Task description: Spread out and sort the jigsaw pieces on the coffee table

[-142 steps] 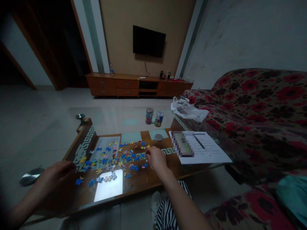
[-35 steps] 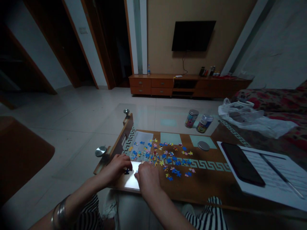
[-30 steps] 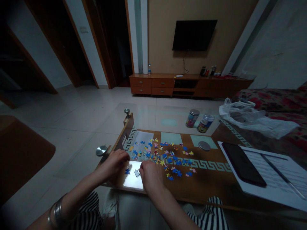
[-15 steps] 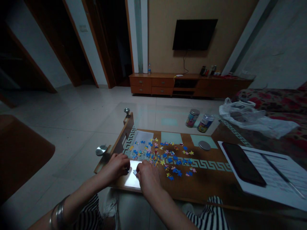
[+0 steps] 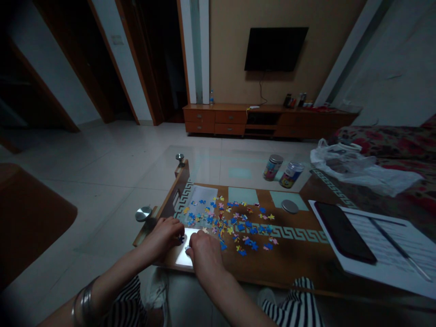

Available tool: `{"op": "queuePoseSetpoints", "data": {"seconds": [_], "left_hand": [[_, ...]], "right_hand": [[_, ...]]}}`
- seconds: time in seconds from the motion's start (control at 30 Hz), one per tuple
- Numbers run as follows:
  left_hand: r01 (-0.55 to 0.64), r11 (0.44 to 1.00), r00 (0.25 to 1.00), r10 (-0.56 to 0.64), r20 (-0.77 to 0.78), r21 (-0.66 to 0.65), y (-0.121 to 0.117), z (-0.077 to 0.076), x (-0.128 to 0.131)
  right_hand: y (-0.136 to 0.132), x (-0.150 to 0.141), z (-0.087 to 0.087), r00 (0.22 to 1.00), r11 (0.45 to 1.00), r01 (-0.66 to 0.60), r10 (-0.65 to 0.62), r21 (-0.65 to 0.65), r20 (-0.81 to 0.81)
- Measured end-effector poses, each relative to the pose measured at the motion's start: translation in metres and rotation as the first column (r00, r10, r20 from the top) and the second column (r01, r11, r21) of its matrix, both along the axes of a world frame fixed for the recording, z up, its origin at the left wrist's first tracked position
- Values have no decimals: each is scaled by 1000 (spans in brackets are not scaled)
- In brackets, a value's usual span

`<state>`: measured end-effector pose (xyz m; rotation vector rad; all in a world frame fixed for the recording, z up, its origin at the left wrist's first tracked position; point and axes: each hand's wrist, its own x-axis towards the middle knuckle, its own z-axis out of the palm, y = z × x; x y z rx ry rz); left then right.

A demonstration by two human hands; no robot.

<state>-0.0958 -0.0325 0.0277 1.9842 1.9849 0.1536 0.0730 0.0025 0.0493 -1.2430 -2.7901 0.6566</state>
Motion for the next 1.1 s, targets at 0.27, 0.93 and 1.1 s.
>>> {"op": "queuePoseSetpoints", "data": {"seconds": [0.27,0.93,1.1], "left_hand": [[-62,996,998,64,-30,61,4,3,-1],[-191,971,949,219,-226,142,44,17,27],[-207,972,934,230,-275,108,54,21,35]], "right_hand": [[-13,-24,-13,994,997,64,-59,49,-90],[57,-6,-6,978,959,200,-208,200,19],[63,-3,-9,976,961,209,-218,179,31]]}}
